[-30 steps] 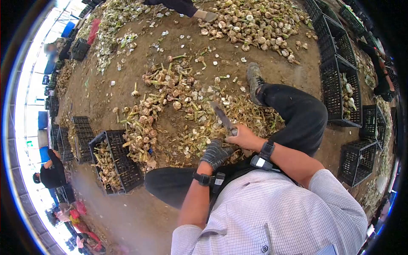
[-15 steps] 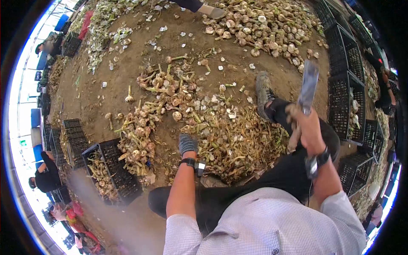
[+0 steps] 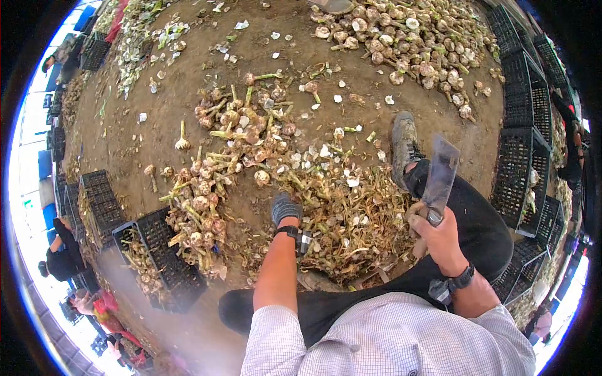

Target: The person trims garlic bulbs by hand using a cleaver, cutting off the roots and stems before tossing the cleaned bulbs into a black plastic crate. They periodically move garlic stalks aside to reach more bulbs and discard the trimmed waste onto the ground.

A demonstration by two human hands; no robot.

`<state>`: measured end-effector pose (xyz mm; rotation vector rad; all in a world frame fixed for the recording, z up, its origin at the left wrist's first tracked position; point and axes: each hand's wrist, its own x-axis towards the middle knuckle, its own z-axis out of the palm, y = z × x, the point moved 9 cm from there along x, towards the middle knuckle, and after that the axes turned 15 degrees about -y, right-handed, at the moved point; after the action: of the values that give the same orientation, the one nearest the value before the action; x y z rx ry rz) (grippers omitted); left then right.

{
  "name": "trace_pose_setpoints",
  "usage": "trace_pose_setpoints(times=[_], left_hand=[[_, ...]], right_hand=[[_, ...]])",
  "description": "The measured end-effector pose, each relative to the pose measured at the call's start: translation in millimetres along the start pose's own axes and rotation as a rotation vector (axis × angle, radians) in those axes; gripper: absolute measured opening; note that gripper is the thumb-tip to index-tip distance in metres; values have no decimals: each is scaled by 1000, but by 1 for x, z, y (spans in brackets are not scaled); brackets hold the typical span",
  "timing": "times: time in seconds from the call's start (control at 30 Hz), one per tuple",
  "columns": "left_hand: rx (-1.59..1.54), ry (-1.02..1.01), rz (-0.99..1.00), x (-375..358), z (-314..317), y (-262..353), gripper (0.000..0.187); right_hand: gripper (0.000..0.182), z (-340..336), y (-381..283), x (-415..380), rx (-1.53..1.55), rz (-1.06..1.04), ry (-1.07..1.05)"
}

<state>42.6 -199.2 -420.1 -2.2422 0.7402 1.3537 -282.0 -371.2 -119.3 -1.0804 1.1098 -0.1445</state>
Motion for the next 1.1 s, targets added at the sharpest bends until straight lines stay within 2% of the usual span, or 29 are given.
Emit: trace_pose_setpoints(times=[0.07, 0.1, 0.17, 0.2, 0.27, 0.37, 0.43, 0.5, 0.57, 0.6, 0.63, 0.7, 0.73, 0.77, 0.83, 0.93, 1.0, 1.1], left_hand=[[91, 191, 72, 14, 20, -10, 74], [25, 72, 56, 5, 25, -12, 77], [-107, -158, 30, -26, 23, -6, 81], [-174, 7, 112, -7, 40, -18, 68], [-196, -150, 148, -31, 47, -16, 58], [22, -108, 515, -39, 72, -13, 37], [-577, -134, 698, -82, 59, -17, 36], [-1407, -379, 625, -136, 56, -10, 35], [-1957, -461, 543, -191, 51, 5, 35], [-1864, -393, 668, -178, 52, -2, 34], [-1875, -419, 704, -184, 52, 3, 35], [-1914, -415, 772, -197, 52, 7, 38], [-1846, -209, 625, -199, 57, -13, 36], [-1915, -131, 575, -203, 57, -17, 31], [-2055, -76, 619, -241, 30, -31, 25], [-2253, 35, 917, -286, -28, -78, 19], [-2187, 311, 1160, -298, -67, -153, 17], [-2277, 844, 1281, -334, -99, -269, 45]], right_hand=[[17, -1, 7, 3, -73, -71, 14], [17, -1, 9, 3, -109, -109, 19], [17, 4, 14, 1, -34, -52, -17], [17, 6, 16, 0, 5, -25, -30], [17, 8, 10, -5, -13, -90, -35], [16, 11, 4, -15, -15, -145, -58], [17, 15, -1, -22, -45, -195, -87], [18, 15, 3, -27, -70, -187, -83], [20, 18, 4, -31, -80, -238, -96], [22, 21, 2, -33, -76, -293, -112], [23, 25, -3, -36, -73, -349, -134], [25, 21, 0, -47, -111, -133, -111], [26, 26, 7, -49, -135, -30, -128], [28, 28, 6, -41, -187, -280, -145], [23, 32, -11, -61, -116, -270, -113], [19, 26, 2, -52, -157, -347, -159], [18, 21, 9, -49, -186, -356, -139], [18, 27, 0, -59, -176, -347, -122]])
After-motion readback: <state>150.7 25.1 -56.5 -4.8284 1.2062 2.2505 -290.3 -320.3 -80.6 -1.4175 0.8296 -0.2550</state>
